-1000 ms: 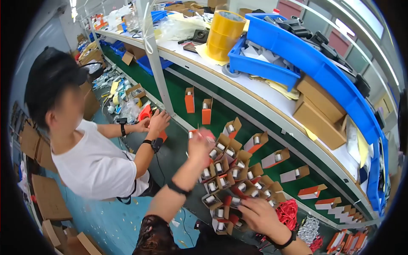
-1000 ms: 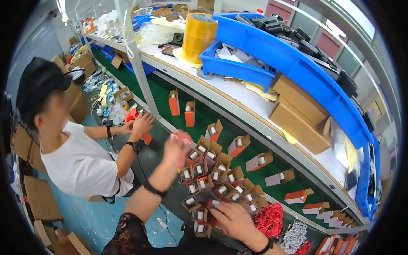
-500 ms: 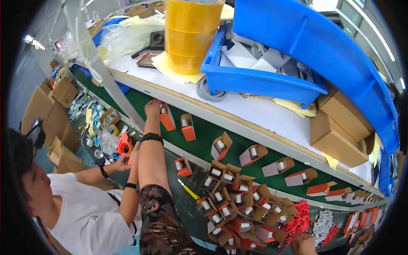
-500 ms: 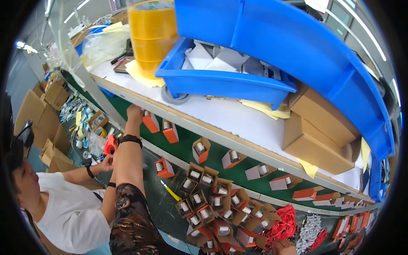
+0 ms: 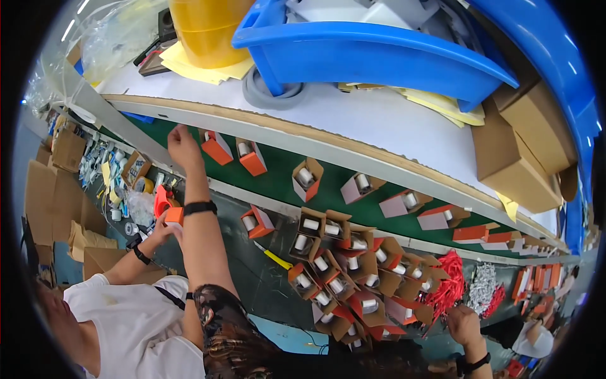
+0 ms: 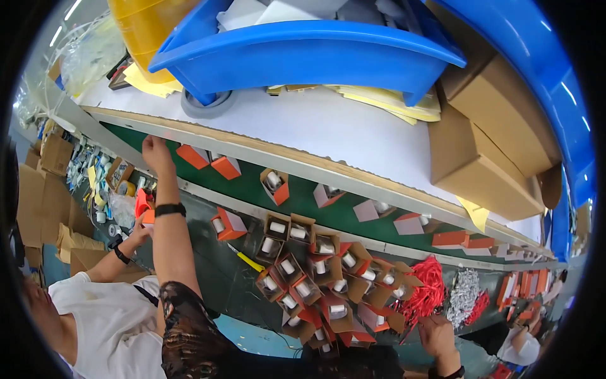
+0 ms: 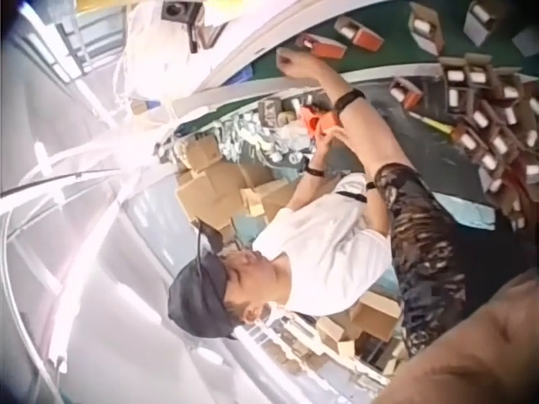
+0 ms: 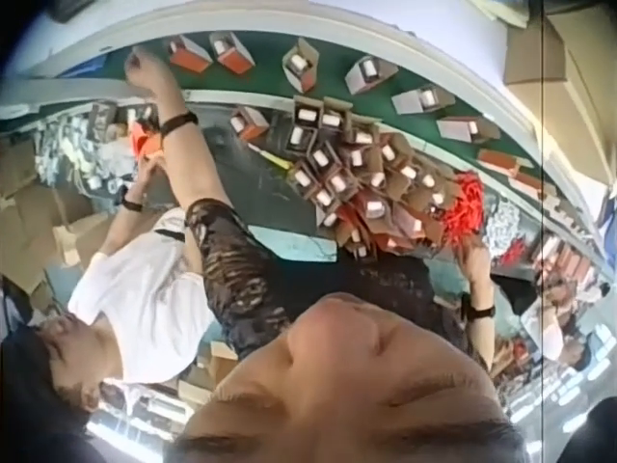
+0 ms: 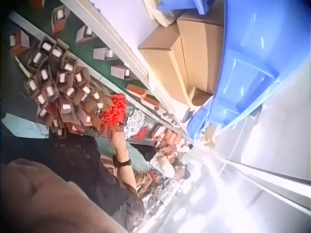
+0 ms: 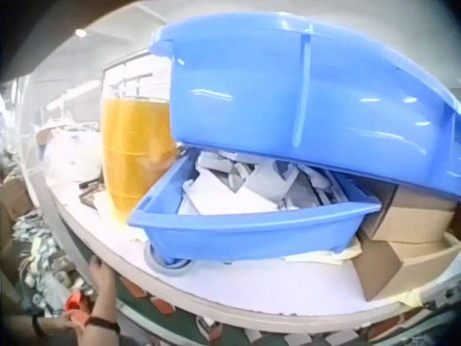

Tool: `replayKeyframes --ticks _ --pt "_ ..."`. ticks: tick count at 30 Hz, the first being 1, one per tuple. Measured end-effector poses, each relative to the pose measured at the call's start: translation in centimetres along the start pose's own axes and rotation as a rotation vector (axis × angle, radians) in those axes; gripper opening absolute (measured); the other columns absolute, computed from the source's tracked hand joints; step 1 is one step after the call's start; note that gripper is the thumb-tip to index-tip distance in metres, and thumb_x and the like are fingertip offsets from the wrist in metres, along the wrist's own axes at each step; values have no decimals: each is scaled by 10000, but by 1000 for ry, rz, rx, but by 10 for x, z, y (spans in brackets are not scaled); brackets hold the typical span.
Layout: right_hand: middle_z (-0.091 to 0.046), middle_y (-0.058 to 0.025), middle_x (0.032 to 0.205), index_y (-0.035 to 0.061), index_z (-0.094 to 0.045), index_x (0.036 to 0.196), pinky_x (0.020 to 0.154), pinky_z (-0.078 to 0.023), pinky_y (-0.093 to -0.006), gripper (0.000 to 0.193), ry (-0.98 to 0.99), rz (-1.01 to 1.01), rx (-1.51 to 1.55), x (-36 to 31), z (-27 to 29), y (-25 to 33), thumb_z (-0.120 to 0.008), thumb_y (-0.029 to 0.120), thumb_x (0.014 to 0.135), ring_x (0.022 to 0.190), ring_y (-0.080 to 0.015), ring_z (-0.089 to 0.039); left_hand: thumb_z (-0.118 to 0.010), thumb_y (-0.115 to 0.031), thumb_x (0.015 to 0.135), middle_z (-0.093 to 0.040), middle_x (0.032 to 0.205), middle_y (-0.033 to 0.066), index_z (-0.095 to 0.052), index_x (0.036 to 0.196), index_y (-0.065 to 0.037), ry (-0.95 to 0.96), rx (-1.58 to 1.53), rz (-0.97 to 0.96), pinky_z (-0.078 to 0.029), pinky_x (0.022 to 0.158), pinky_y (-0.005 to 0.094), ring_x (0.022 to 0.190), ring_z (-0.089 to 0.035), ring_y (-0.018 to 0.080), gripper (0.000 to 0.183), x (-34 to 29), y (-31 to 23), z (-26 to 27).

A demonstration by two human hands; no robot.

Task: The person picks up a red lanyard and a white plastic clip by hand, joins them together, and places the assembled unit into an orange box.

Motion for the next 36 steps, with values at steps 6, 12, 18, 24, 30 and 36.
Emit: replayKeyframes --ticks 6,12,18,24,30,36 --pt "-638 -144 772 71 -673 938 668 -507 -448 184 16 82 -13 -5 -1 -2 -678 108 758 742 -359 -627 -775 -175 704 -609 1103 186 -506 1239 5 846 294 -550 -487 880 399 1029 -597 339 625 -104 -23 -58" --pt "-648 -136 842 50 -673 1008 681 -514 -431 242 -181 293 85 64 80 69 -693 90 770 781 -339 -634 -727 -34 601 -579 1167 191 -458 1285 -15 1145 434 -418 -467 942 430 1134 -540 411 735 -110 32 -84" --pt "-633 -158 1006 66 -527 1285 705 -525 -417 531 -226 355 171 191 67 114 -706 114 787 814 -347 -634 -789 -128 571 -618 1129 179 -417 1333 -8 863 509 -224 -501 870 407 1033 -612 347 856 -135 17 -64" --pt "-619 -195 1114 19 -461 1330 808 -529 -403 645 -39 73 573 266 21 90 -729 122 752 960 -339 -643 -780 -58 608 -622 1078 121 -422 1330 -13 804 329 341 -517 795 348 856 -627 243 807 -154 -16 -53" --pt "-605 -230 1149 29 -367 1403 893 -482 -494 788 -75 110 188 318 21 128 -762 240 755 1074 -394 -595 -755 -11 651 -637 1068 117 -515 1178 26 360 553 -521 -465 928 336 1013 -611 225 581 -152 -184 24" --pt "-632 -224 1110 33 -517 1283 888 -480 -523 580 -285 316 277 371 -5 156 -677 334 814 1018 -416 -606 -754 -50 726 -487 1246 131 -405 1335 15 395 296 -311 -483 911 368 1093 -541 224 705 -253 -246 173"
Point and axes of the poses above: each hand's wrist, its own x-axis towards the middle knuckle, its own z-axis out of the back of the hand, y = z × x, the point moved 8 cm from there along x, towards the middle knuckle
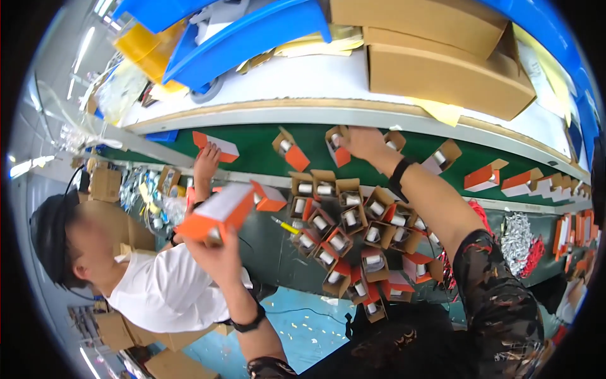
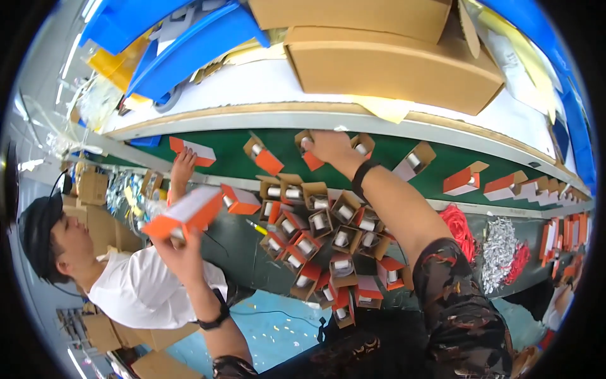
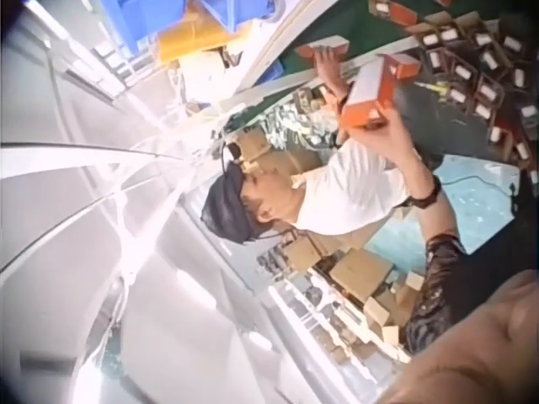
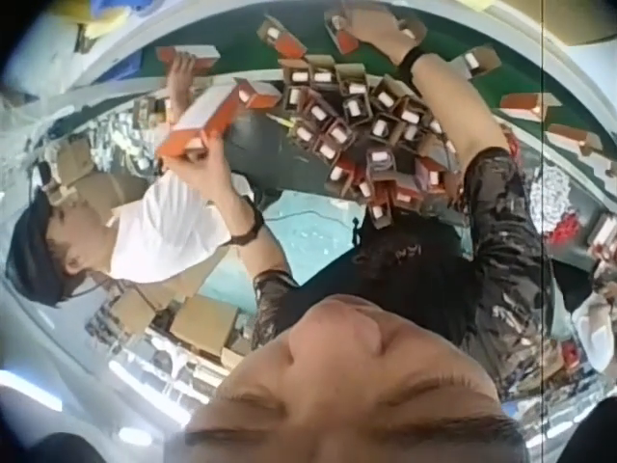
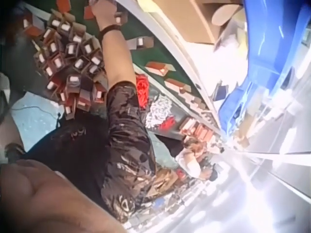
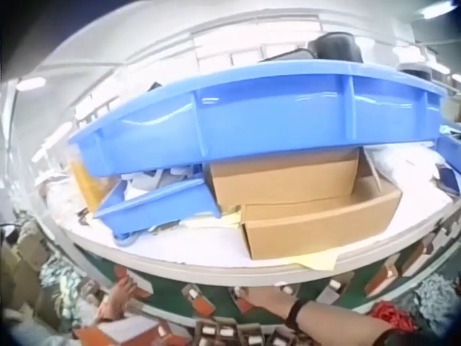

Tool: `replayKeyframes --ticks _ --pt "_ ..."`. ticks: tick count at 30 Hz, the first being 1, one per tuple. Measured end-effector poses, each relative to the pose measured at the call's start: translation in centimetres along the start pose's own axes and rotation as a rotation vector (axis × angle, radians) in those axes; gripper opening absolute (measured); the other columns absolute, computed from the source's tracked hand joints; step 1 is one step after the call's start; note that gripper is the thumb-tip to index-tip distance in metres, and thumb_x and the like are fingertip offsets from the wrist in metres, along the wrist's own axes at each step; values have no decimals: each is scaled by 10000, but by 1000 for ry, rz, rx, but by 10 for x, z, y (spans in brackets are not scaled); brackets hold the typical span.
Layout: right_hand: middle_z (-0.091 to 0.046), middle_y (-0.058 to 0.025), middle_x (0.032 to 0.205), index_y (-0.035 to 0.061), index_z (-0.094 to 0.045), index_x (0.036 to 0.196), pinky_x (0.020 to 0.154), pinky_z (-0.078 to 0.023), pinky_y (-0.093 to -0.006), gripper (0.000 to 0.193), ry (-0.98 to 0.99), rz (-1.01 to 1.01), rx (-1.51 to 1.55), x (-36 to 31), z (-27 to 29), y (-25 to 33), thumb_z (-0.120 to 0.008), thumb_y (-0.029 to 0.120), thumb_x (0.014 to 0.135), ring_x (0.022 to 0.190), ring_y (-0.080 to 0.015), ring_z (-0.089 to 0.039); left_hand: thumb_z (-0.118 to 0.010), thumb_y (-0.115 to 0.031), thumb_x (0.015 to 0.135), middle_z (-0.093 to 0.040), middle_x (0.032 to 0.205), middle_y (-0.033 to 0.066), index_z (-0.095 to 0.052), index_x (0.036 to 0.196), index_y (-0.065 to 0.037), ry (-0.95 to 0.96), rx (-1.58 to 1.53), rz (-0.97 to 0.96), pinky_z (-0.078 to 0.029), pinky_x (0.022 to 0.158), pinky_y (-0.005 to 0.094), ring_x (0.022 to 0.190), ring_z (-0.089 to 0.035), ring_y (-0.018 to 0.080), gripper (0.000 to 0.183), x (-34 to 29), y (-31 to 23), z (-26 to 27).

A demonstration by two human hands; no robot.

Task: The person picks up a red lanyard and a white plastic clip by hand, joins them together, and places the assembled unit into an orange box.

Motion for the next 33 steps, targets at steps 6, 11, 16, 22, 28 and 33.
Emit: replayKeyframes --ticks 6,11,16,22,28,33 --pt "-666 -152 923 56 -593 1199 697 -541 -464 343 -233 -24 -194 26 -31 -64 -487 178 896 816 -359 -661 -767 -47 724 -483 1264 142 -403 1344 23 2 145 273 -441 982 385 1168 -513 258 722 -157 36 27" --pt "-672 -210 825 52 -639 1043 730 -515 -480 211 -349 -10 16 -34 44 -4 -522 148 895 815 -392 -654 -735 18 741 -400 1339 150 -305 1405 24 -40 -126 597 -465 981 382 1224 -469 254 791 -236 91 13" --pt "-679 -172 786 21 -631 1095 672 -526 -387 235 -404 -201 285 -142 139 20 -545 179 943 701 -307 -679 -748 -10 716 -411 1275 159 -374 1368 43 36 -104 485 -451 985 396 1194 -484 282 754 -247 94 -25" --pt "-647 -18 927 -29 -612 1164 719 -489 -229 232 -449 -237 681 -292 230 24 -518 89 988 829 -72 -590 -805 -87 704 -475 1286 190 -437 1342 53 208 99 285 -360 1056 399 1195 -488 312 750 -264 105 -56" --pt "-659 -88 827 -21 -638 1104 703 -491 -273 203 -489 -428 340 -444 312 6 -540 29 934 750 -155 -631 -663 -121 909 -353 1463 225 -200 1478 45 148 -348 598 -315 1116 392 1328 -400 298 752 -278 132 -51" --pt "-648 -147 779 -1 -650 1081 641 -493 -309 213 -352 -527 105 -486 287 -22 -533 20 904 691 -212 -649 -566 -124 968 -387 1428 239 -302 1425 78 -124 -202 530 -368 1077 381 1303 -430 284 565 -269 101 -9"
Point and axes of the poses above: each hand's wrist, its own x-axis towards the middle knuckle, its own z-axis out of the back of the hand, y = z × x, the point moved 8 cm from there along x, towards the middle knuckle
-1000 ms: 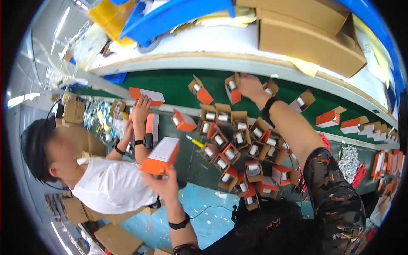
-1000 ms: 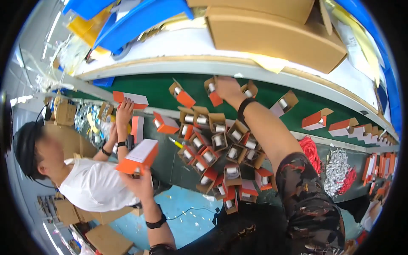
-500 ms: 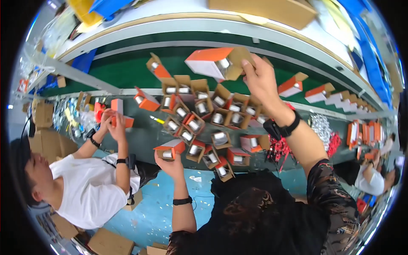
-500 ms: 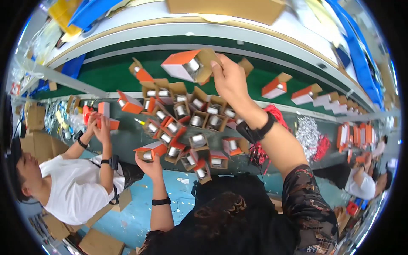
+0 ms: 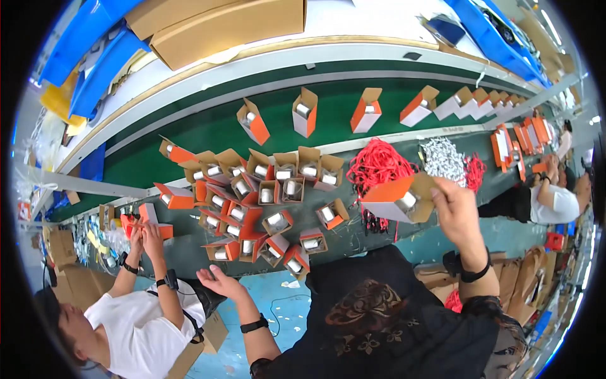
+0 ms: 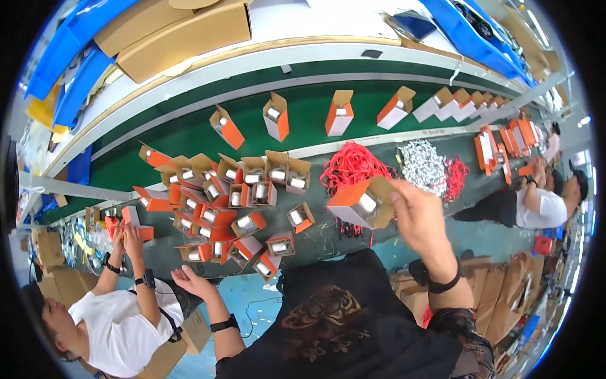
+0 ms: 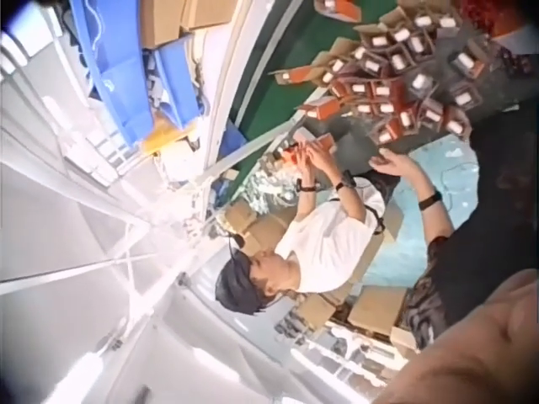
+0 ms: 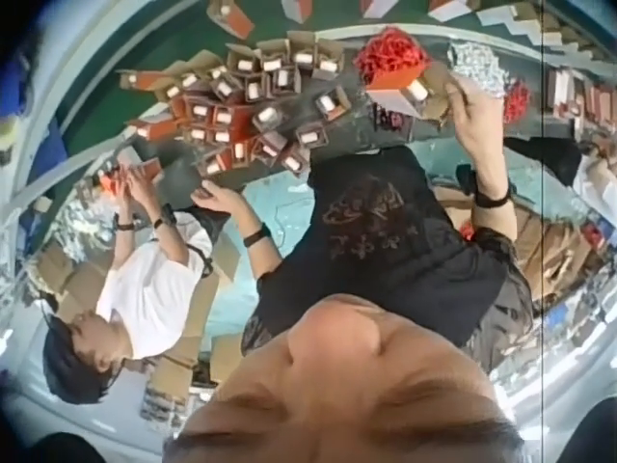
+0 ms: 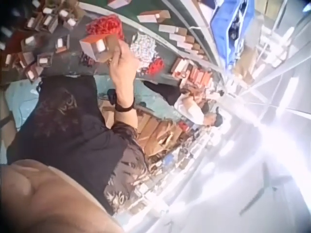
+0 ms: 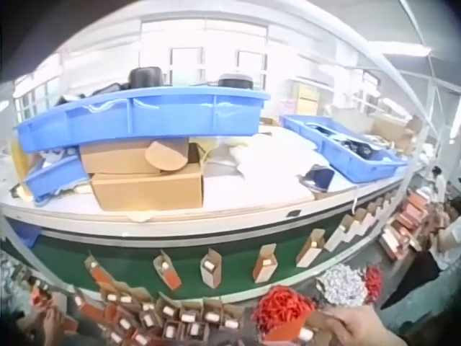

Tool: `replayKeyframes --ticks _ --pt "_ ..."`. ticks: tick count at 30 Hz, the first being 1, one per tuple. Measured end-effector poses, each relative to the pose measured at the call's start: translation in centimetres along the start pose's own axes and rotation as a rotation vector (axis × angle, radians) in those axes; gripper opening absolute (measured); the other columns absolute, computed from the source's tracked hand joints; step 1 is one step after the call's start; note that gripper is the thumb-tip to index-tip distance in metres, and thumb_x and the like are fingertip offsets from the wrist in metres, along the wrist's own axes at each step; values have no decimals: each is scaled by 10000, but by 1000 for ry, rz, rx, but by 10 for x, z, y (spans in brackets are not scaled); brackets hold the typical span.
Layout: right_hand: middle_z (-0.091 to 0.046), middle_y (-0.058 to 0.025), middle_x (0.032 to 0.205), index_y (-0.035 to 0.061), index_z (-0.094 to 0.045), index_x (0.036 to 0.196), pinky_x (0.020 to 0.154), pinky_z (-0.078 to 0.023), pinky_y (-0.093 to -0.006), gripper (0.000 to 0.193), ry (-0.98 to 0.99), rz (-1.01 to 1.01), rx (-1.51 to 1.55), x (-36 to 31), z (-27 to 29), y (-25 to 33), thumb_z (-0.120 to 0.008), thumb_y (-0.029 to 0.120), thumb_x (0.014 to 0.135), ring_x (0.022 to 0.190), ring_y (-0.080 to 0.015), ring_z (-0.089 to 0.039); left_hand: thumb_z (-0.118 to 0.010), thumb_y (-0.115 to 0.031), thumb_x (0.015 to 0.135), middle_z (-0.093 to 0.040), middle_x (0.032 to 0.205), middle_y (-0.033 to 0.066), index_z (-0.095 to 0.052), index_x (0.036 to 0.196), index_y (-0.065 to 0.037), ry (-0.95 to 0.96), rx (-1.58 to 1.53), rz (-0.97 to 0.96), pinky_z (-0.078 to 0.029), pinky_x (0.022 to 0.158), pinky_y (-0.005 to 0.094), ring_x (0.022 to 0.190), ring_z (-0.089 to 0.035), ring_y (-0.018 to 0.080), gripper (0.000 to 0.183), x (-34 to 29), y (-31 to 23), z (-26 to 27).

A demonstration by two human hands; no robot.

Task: The person picks up a red lanyard and a white plastic clip by hand, joins them together, and places the assembled unit into an orange box.

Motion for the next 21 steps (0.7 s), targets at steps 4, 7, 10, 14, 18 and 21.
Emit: replayKeyframes --ticks 4,7,10,14,18,21 --pt "-663 -228 833 49 -648 1089 699 -532 -460 226 180 -80 -32 2 -68 -68 -551 134 904 803 -414 -656 -543 -79 965 -429 1395 210 -350 1394 68 -34 21 -137 -391 1060 380 1272 -460 276 493 -26 -55 7" --pt "-652 -258 815 23 -649 1082 676 -523 -483 252 233 -13 60 11 -132 -103 -558 164 894 780 -418 -662 -569 -76 944 -447 1374 185 -360 1386 36 -20 -32 -175 -398 1033 349 1255 -462 249 502 -64 -87 5" --pt "-653 -253 847 31 -615 1138 726 -514 -505 305 421 23 142 13 -198 -119 -551 225 911 825 -425 -653 -555 -34 939 -518 1263 133 -434 1323 23 -8 -59 -175 -435 981 318 1151 -517 202 407 -122 -122 -6" --pt "-682 -206 953 37 -581 1164 771 -518 -492 382 624 77 289 11 -222 -117 -606 302 889 911 -392 -659 -563 -9 924 -557 1153 86 -498 1238 8 113 -78 -208 -454 934 293 1057 -548 163 321 -191 -155 -43" --pt "-703 -165 1005 65 -594 1198 783 -538 -450 459 731 283 143 2 -178 -126 -695 311 823 919 -359 -673 -578 1 909 -564 1163 91 -502 1228 11 237 -109 -288 -453 950 301 1064 -560 166 328 -219 -189 -77" --pt "-696 -148 956 89 -628 1097 757 -524 -479 377 737 281 245 -2 -155 -174 -675 334 815 877 -354 -667 -597 -20 913 -579 1157 101 -506 1218 23 294 -117 -303 -462 940 298 1060 -578 170 321 -210 -231 -120"
Point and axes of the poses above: each hand's wrist, its own x-axis towards the middle knuckle, its own z-axis out of the back of the hand, y = z × x, the point moved 8 cm from there along x, towards the middle knuckle
